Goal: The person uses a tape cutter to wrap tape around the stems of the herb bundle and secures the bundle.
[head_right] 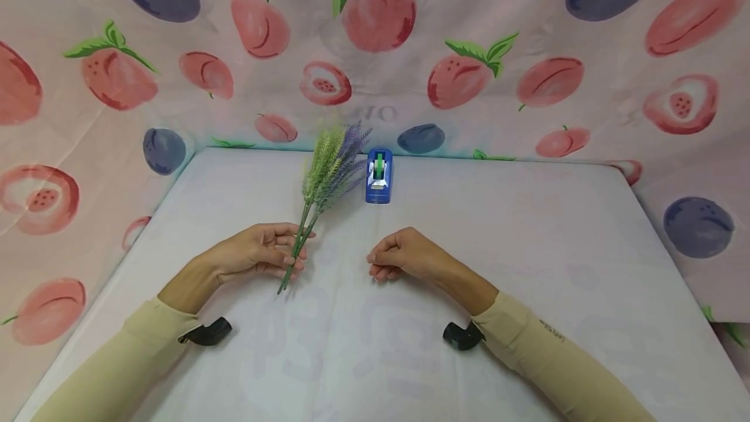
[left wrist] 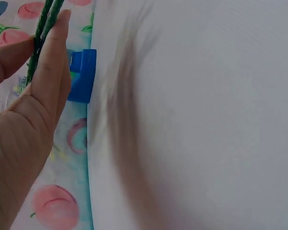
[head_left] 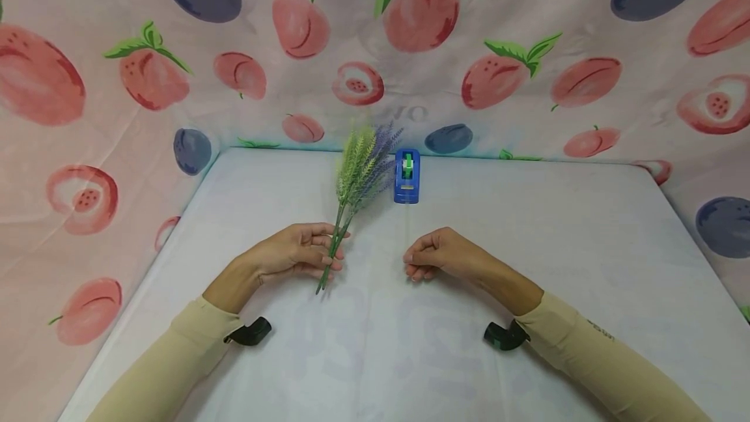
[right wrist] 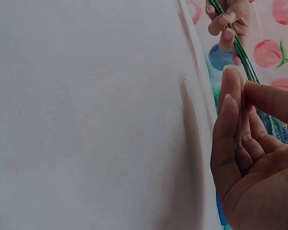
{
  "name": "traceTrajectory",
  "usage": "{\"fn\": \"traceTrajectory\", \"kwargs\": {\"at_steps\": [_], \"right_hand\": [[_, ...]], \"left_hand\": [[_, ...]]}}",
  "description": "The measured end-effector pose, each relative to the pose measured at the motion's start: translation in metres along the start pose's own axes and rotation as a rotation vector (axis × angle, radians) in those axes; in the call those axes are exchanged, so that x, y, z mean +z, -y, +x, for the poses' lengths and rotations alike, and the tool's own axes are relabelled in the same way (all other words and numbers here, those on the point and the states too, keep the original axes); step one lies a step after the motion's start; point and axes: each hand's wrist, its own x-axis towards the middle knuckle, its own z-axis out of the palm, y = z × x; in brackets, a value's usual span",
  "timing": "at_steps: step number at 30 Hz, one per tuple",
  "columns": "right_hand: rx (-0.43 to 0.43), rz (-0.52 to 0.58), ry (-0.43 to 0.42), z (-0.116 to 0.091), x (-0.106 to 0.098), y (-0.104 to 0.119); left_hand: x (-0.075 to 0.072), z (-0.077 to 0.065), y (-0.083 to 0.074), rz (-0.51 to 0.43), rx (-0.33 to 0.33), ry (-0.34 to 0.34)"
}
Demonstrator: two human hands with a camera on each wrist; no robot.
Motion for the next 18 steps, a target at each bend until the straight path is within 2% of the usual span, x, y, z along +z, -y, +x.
{"fn": "traceTrajectory", "kwargs": {"at_steps": [5,13,18], "right_hand": [[-0.002,0.000,-0.003,-0.001,0.001,0.001],[0.008,0.009,-0.006,-0.002,0.002,0.001],[-0.008,0.014,-0.006,-0.001,0.002,0.000]], "left_hand": [[0.008,0.004,-0.004,0.069,0.006,0.002],[0.022,0.017,-0.009,0.157,0.031,0.054],[0.029,0.027,-0.012,0.208,0.033,0.037]]}}
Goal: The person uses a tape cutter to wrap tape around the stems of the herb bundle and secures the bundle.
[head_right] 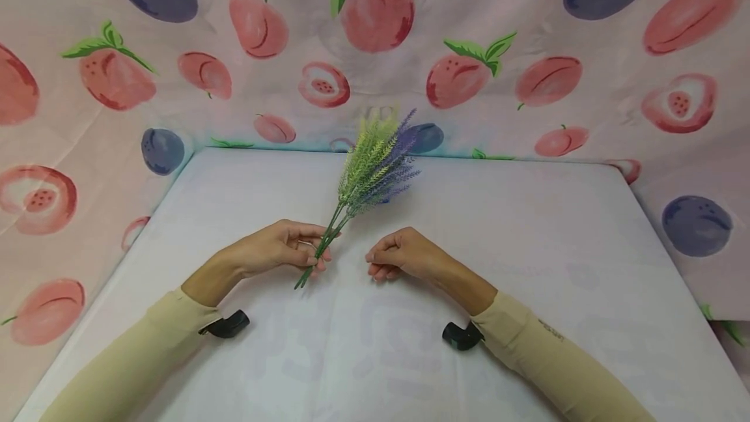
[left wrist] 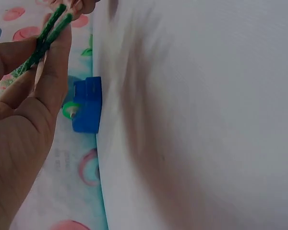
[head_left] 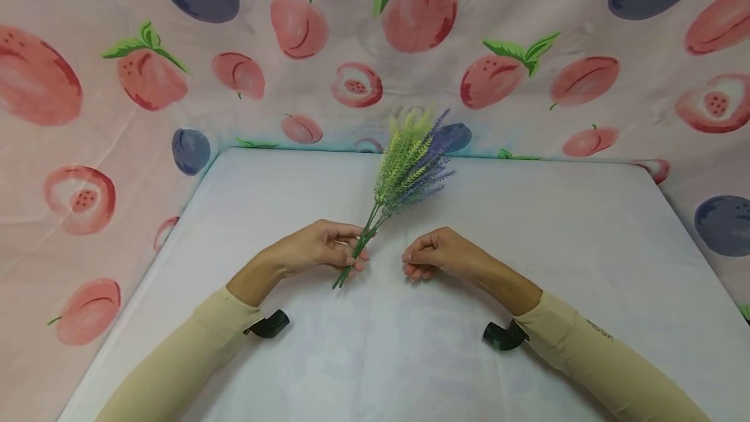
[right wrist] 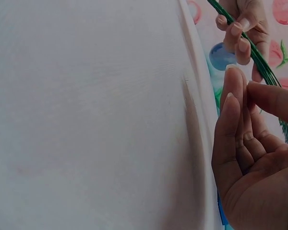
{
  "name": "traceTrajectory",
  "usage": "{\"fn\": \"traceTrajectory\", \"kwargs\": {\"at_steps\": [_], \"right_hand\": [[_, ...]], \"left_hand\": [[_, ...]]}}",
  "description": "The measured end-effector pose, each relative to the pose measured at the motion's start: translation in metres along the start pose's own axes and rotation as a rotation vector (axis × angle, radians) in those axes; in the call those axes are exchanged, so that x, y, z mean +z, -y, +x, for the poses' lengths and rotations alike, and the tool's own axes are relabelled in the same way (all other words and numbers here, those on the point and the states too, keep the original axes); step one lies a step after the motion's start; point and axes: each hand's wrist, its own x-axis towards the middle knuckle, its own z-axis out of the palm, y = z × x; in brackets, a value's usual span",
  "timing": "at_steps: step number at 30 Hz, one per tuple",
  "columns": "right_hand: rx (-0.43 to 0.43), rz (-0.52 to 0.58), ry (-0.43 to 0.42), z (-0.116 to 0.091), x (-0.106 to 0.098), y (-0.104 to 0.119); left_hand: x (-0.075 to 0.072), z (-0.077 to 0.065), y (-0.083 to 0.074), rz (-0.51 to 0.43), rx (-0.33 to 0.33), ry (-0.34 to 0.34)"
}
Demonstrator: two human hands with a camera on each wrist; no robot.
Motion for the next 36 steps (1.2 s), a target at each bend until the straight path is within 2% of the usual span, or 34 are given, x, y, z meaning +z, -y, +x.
{"fn": "traceTrajectory", "kwargs": {"at_steps": [10,23,36], "right_hand": [[-0.019,0.003,-0.007,0.001,-0.001,-0.002],[-0.043,-0.031,-0.003,-0.001,0.000,0.000],[-0.046,-0.018,-0.011,-0.004,0.001,0.000]], "left_hand": [[0.009,0.019,-0.003,0.019,0.072,-0.024],[0.019,0.037,-0.002,-0.063,0.064,-0.041],[0.028,0.046,0.004,-0.051,0.044,-0.116]]}}
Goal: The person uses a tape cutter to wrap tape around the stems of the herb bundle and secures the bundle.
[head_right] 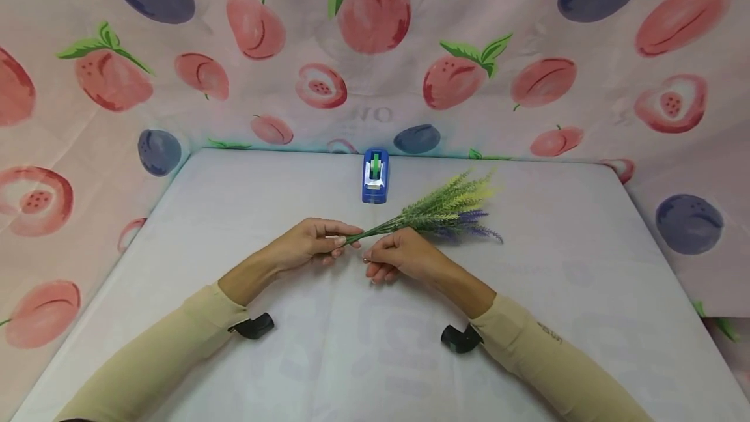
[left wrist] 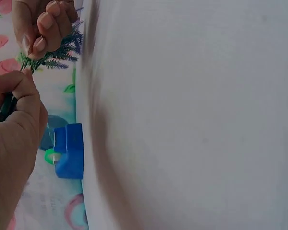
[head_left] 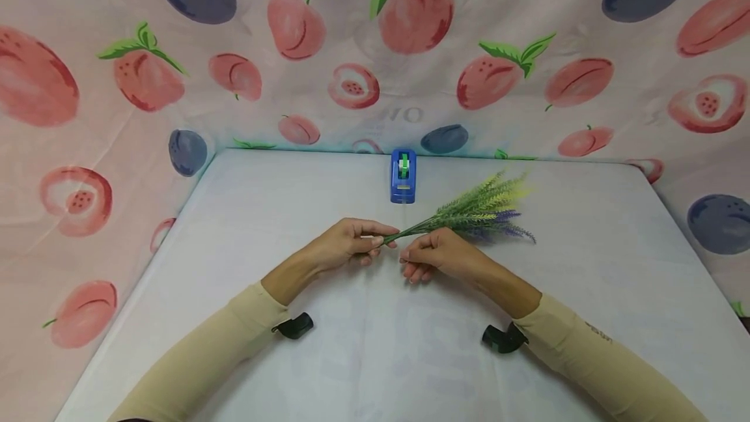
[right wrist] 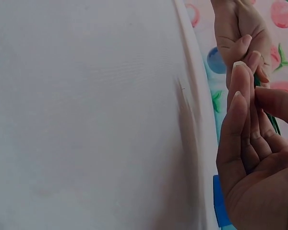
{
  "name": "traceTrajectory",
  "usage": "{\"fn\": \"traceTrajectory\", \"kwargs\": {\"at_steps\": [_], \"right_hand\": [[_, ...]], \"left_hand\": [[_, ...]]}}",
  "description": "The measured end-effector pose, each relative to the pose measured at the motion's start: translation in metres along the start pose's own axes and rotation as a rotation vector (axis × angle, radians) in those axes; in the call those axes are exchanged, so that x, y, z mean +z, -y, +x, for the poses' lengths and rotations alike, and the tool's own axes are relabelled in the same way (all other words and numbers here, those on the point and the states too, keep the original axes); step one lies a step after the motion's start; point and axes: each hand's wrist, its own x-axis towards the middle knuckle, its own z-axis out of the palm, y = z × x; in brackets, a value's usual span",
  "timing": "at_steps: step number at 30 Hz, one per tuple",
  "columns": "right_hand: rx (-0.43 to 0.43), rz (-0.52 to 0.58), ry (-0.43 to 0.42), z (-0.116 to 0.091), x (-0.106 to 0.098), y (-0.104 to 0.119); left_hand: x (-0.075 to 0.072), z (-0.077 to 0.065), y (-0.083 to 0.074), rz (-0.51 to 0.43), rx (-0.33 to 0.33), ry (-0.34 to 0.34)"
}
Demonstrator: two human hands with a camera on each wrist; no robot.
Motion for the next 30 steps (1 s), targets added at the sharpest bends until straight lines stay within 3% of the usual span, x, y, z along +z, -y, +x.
{"fn": "traceTrajectory", "kwargs": {"at_steps": [6,15,21,23,30], "right_hand": [[0.004,0.007,-0.006,-0.001,0.002,0.000],[-0.042,-0.015,-0.029,-0.002,0.005,-0.001],[-0.083,-0.081,-0.119,-0.005,0.006,0.010],[-0.125,-0.175,-0.175,-0.006,0.007,0.015],[-0.377,-0.811,-0.484,-0.003,0.014,0.027]], "left_hand": [[0.007,0.006,0.003,-0.032,0.009,-0.039],[0.013,0.013,0.008,-0.053,-0.006,-0.027],[0.012,0.016,0.006,0.055,0.008,-0.034],[0.012,0.017,0.005,0.080,0.010,-0.034],[0.009,0.018,0.001,0.089,-0.021,-0.051]]}}
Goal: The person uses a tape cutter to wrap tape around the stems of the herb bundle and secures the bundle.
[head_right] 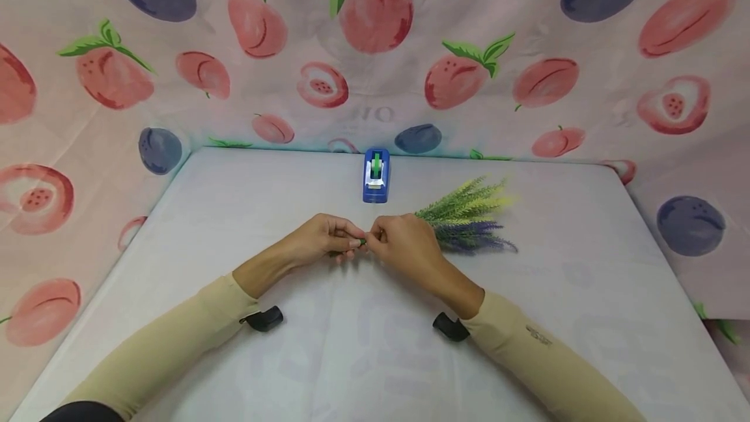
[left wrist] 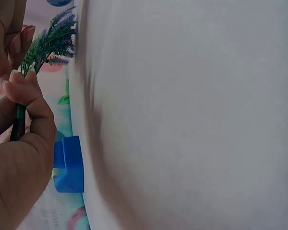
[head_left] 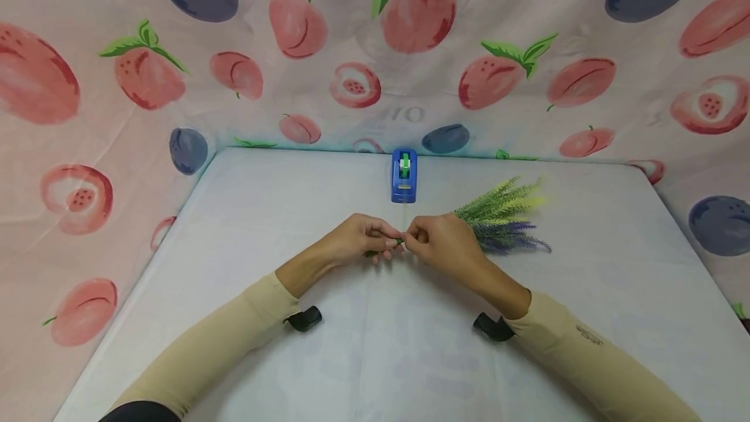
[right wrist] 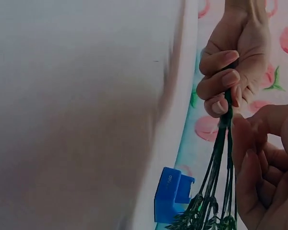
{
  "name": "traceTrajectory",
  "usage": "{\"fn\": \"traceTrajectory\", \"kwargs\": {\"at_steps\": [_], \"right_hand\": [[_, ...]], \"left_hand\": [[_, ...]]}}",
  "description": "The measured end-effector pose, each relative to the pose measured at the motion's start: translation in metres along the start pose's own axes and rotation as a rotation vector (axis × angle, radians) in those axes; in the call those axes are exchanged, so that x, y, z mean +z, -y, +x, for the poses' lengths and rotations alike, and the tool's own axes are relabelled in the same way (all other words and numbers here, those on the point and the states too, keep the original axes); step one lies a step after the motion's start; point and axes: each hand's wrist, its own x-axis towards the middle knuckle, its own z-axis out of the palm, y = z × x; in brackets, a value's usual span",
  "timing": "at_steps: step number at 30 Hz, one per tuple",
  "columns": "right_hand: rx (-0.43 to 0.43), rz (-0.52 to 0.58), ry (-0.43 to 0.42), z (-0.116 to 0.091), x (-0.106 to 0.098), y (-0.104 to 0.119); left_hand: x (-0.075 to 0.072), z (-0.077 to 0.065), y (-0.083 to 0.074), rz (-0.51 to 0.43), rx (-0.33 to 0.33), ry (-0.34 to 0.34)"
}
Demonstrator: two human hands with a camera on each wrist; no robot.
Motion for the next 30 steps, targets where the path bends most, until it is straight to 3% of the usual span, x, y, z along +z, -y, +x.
{"fn": "traceTrajectory", "kwargs": {"at_steps": [6,9,16,20,24,30], "right_hand": [[-0.019,-0.167,-0.092,0.004,0.005,0.003],[-0.027,-0.200,-0.128,0.004,0.007,0.003],[-0.134,-0.233,-0.231,0.006,0.007,-0.002],[-0.238,-0.174,-0.225,0.004,0.001,-0.006],[-0.341,-0.205,-0.173,0.001,-0.002,-0.011],[-0.370,-0.273,-0.151,-0.001,0.000,-0.015]], "left_hand": [[-0.001,0.002,0.000,-0.020,-0.022,0.006],[-0.001,0.003,-0.001,-0.027,-0.016,0.012],[-0.002,0.003,-0.004,-0.036,-0.021,0.024],[-0.003,0.003,-0.005,-0.035,-0.023,0.024],[-0.004,0.003,-0.006,-0.029,-0.025,0.014],[-0.005,0.003,-0.005,-0.025,-0.024,0.011]]}}
